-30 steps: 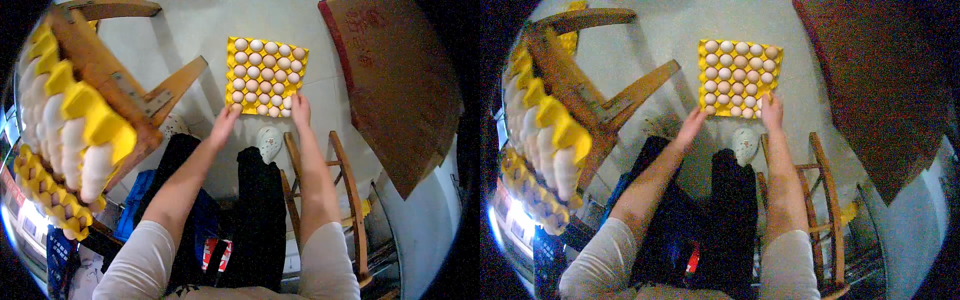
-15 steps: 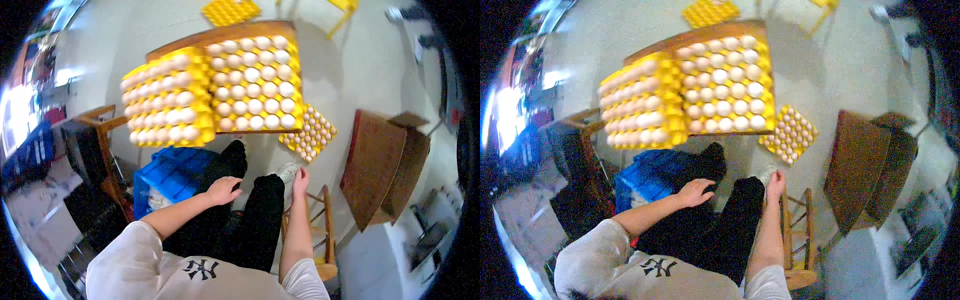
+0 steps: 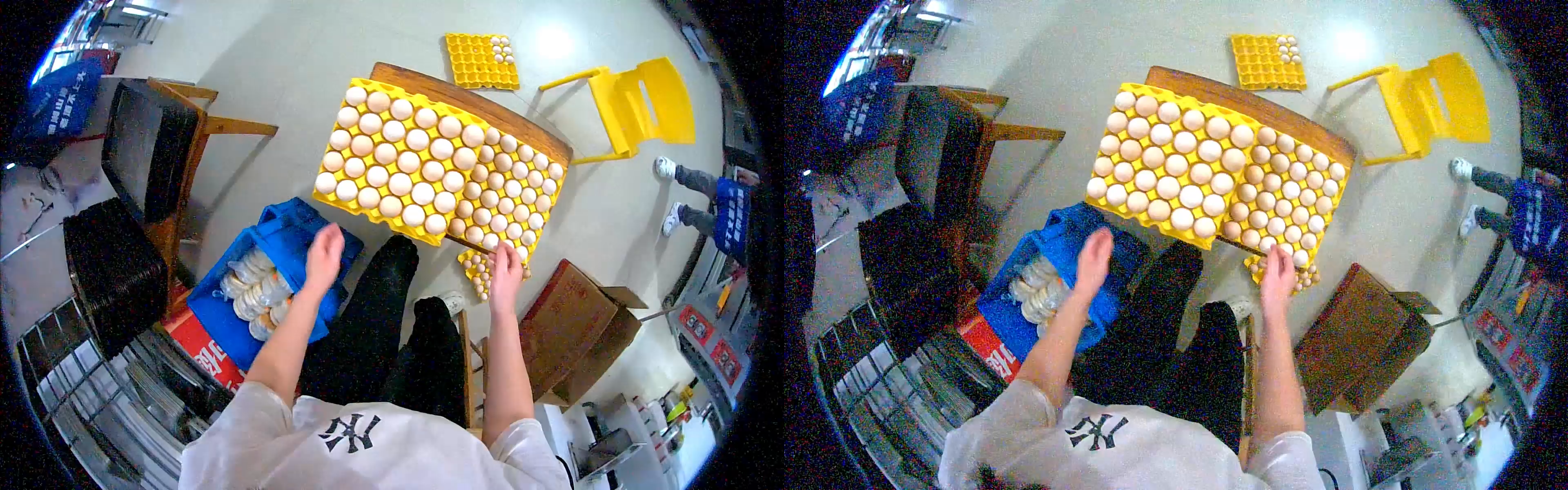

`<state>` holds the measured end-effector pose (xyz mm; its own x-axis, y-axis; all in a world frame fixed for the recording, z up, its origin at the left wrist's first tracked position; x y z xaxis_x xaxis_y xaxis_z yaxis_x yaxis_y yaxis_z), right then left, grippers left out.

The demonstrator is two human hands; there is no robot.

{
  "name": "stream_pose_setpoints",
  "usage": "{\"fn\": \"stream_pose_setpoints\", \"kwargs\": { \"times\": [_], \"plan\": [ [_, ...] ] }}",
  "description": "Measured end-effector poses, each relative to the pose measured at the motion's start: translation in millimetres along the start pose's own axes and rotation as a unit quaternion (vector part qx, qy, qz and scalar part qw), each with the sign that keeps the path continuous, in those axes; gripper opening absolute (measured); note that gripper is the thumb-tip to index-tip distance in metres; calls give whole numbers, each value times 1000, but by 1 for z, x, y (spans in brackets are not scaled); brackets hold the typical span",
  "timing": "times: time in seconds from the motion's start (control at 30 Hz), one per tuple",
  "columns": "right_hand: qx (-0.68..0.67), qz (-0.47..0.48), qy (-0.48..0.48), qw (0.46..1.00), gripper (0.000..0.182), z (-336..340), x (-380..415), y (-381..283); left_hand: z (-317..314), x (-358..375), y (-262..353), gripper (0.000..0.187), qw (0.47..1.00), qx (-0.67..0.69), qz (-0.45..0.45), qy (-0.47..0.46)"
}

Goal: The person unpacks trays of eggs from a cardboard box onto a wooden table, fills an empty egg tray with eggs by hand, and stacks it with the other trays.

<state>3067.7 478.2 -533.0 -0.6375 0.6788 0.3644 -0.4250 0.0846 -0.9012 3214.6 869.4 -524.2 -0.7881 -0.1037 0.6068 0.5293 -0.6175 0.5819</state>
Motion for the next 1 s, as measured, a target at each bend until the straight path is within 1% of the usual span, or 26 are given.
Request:
{"fn": "stream_pose_setpoints", "kwargs": {
  "times": [0.03, 0.07, 0.1, 0.17, 0.23, 0.27, 0.33, 0.37, 0.43, 0.47, 0.53, 0.57, 0.67, 0.7, 0.73, 0.77, 0.83, 0.87, 0.9, 0.93, 0.97, 1.0],
  "plan": [
    [-13, -13, -16, 1000, 35, -19, -10, -9, 17, -20, 19, 36, 998, 40, -3, 38],
    [-15, -31, -9, 999, 42, -35, -18, -15, 31, -36, 46, 36, 997, 57, 5, 46],
    [-16, -32, -12, 999, 42, -53, -28, -18, 38, -61, 55, 38, 994, 92, -13, 59],
    [-14, 41, -3, 999, 48, -85, -49, -25, 47, -102, 84, 41, 995, 78, -2, 64],
    [4, 32, 8, 999, 51, -114, -58, -43, 41, -133, 108, 48, 998, 18, -25, 48],
    [23, 26, 17, 999, 54, -127, -61, -52, 40, -144, 118, 48, 999, 16, -22, 44],
    [49, 19, 25, 998, 54, -137, -68, -51, 22, -156, 132, 55, 994, 56, 43, -82],
    [54, 17, 25, 998, 55, -139, -70, -46, 17, -160, 132, 55, 993, 54, 49, -89],
    [57, 13, 23, 998, 55, -139, -75, -37, 7, -167, 129, 60, 980, 98, 112, -133],
    [53, 9, 21, 998, 56, -139, -77, -33, 2, -175, 126, 60, 980, 94, 112, -134],
    [50, -2, 19, 999, 57, -139, -79, -25, -12, -184, 106, 63, 951, 183, 146, -202],
    [49, -7, 16, 999, 57, -140, -81, -19, -13, -184, 106, 63, 951, 181, 148, -202],
    [44, -13, 12, 999, 59, -144, -86, -14, -21, -186, 111, 62, 925, 229, 175, -249],
    [43, -19, 11, 999, 59, -144, -89, -17, -24, -187, 110, 63, 912, 234, 206, -269],
    [49, -21, 2, 999, 54, -139, -91, -19, -28, -188, 109, 64, 897, 236, 237, -289],
    [55, -26, -7, 998, 50, -138, -89, -26, -29, -189, 107, 64, 896, 232, 238, -296],
    [62, -37, 0, 997, 46, -140, -86, -21, -27, -189, 105, 65, 908, 234, 197, -285],
    [76, 23, 28, 996, 44, -137, -84, -18, -28, -181, 111, 67, 905, 236, 213, -284],
    [98, 79, 58, 990, 42, -135, -80, -17, -29, -165, 130, 68, 893, 248, 238, -292],
    [72, 21, 65, 995, 43, -133, -71, -36, -31, -159, 138, 69, 887, 239, 231, -322],
    [85, 9, 87, 993, 43, -130, -62, -31, -37, -173, 119, 63, 867, 260, 258, -339],
    [81, -5, 77, 994, 44, -138, -69, -21, -33, -175, 138, 65, 877, 257, 227, -338]
  ]
}}
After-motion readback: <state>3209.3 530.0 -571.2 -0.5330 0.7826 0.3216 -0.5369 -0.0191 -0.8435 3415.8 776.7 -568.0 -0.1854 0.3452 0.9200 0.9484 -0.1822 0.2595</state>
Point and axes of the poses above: each hand's wrist, its own x-axis away from the middle knuckle, its own z-axis out of the back of the hand, y = z × x, the point moved 6 cm from there along -x, towards the middle knuckle, and after that the axes turned 15 degrees about z, right-handed, at the moved point
